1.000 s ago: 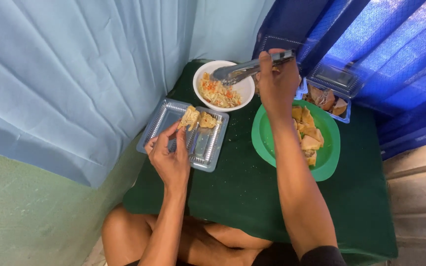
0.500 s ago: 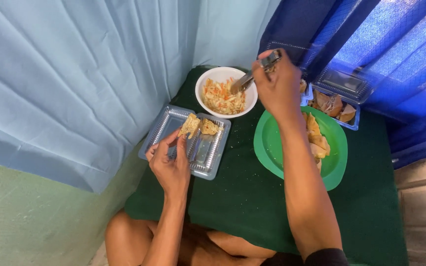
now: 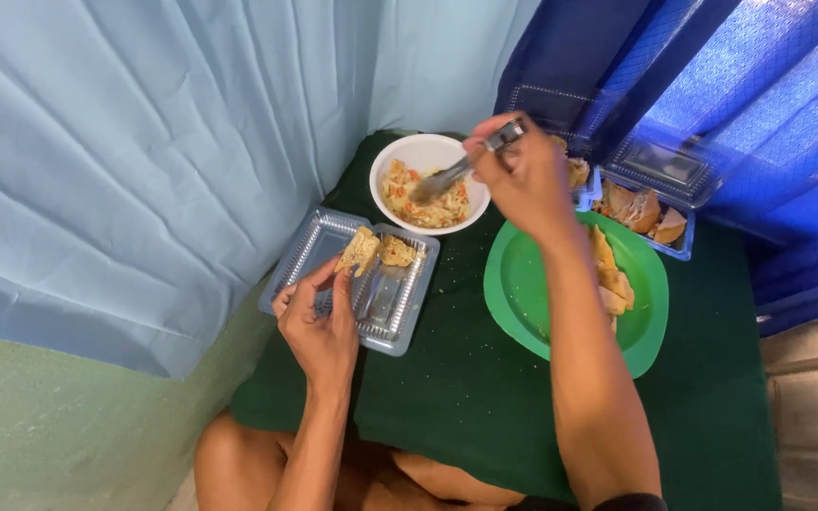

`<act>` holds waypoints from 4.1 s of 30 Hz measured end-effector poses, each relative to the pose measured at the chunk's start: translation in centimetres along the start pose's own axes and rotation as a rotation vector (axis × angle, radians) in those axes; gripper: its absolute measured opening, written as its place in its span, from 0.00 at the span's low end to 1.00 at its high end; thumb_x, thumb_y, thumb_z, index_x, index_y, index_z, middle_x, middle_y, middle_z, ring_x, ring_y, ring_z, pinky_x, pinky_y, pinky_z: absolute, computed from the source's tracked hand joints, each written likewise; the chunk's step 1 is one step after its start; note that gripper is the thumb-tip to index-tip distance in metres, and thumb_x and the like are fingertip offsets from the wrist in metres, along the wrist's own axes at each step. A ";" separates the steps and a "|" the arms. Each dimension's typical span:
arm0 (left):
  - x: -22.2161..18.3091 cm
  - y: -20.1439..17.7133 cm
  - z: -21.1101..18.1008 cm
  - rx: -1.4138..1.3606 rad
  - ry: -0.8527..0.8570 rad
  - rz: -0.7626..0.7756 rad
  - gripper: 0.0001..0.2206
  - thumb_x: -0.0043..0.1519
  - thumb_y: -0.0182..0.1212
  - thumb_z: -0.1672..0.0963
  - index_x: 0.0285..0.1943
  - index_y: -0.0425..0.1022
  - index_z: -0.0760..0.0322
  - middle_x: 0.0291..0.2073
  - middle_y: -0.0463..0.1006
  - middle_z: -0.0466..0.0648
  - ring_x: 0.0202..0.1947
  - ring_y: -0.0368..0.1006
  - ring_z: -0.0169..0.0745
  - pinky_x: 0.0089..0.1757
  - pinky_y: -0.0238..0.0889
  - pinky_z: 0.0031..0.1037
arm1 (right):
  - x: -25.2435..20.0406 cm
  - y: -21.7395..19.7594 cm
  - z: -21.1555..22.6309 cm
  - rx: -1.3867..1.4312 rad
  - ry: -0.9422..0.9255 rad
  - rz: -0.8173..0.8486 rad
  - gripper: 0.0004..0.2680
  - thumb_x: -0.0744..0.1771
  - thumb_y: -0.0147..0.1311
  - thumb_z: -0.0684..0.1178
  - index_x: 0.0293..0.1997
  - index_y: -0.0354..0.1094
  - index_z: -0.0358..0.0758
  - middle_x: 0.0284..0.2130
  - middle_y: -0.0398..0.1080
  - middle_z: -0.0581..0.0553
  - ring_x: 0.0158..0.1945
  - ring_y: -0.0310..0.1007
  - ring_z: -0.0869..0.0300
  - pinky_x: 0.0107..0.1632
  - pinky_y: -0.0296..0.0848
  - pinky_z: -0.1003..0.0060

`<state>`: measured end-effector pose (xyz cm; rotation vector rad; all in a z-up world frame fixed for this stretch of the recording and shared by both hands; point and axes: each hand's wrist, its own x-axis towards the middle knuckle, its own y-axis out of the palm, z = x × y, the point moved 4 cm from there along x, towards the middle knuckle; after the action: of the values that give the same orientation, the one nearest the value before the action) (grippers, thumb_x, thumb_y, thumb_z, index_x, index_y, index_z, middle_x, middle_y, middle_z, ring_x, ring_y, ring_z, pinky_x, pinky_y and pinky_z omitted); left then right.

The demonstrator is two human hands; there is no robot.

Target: Packing fried food pieces into plastic containers and adding salad using tongs.

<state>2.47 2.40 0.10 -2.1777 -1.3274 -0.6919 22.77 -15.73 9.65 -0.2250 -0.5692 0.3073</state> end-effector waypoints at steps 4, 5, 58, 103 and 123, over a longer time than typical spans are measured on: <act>0.5 -0.3 -1.0 0.005 0.014 -0.002 0.05 0.62 0.72 0.60 0.45 0.84 0.60 0.36 0.86 0.44 0.35 0.81 0.40 0.50 0.56 0.28 | -0.3 -2.3 3.8 -0.184 -0.085 -0.015 0.07 0.69 0.58 0.38 0.51 0.68 0.31 0.41 0.77 0.29 0.39 0.82 0.46 0.39 0.83 0.54; 0.7 -0.4 -1.4 0.009 -0.018 0.058 0.06 0.61 0.70 0.61 0.45 0.83 0.65 0.38 0.85 0.45 0.36 0.74 0.37 0.50 0.57 0.27 | -0.4 -2.6 4.7 -0.215 -0.097 -0.047 0.07 0.68 0.58 0.37 0.50 0.68 0.30 0.38 0.77 0.35 0.36 0.79 0.54 0.37 0.78 0.63; 12.5 10.1 4.3 -0.440 -0.055 0.598 0.07 0.73 0.49 0.60 0.56 0.71 0.69 0.39 0.73 0.55 0.34 0.74 0.43 0.35 0.73 0.32 | -1.5 -0.3 2.1 -0.216 0.016 -0.127 0.08 0.69 0.56 0.46 0.52 0.69 0.35 0.40 0.78 0.33 0.38 0.83 0.47 0.38 0.82 0.57; 12.0 10.7 7.1 -0.880 -0.661 0.638 0.10 0.69 0.52 0.56 0.56 0.70 0.64 0.46 0.80 0.61 0.45 0.83 0.55 0.49 0.80 0.40 | -7.5 0.5 3.5 -0.343 -0.134 -0.419 0.05 0.72 0.57 0.42 0.44 0.64 0.32 0.08 0.58 0.51 0.11 0.53 0.64 0.26 0.60 0.68; 12.1 10.4 5.3 -0.728 -0.457 0.632 0.18 0.71 0.39 0.53 0.58 0.73 0.67 0.35 0.76 0.56 0.30 0.75 0.35 0.35 0.75 0.21 | -7.7 -0.4 2.5 -0.337 -0.195 -0.492 0.04 0.73 0.56 0.42 0.48 0.68 0.32 0.10 0.58 0.46 0.12 0.51 0.66 0.24 0.58 0.70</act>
<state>17.52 9.53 2.40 -3.2620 -0.4825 -0.4649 15.33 -18.49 8.03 -0.3728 -0.8474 -0.2498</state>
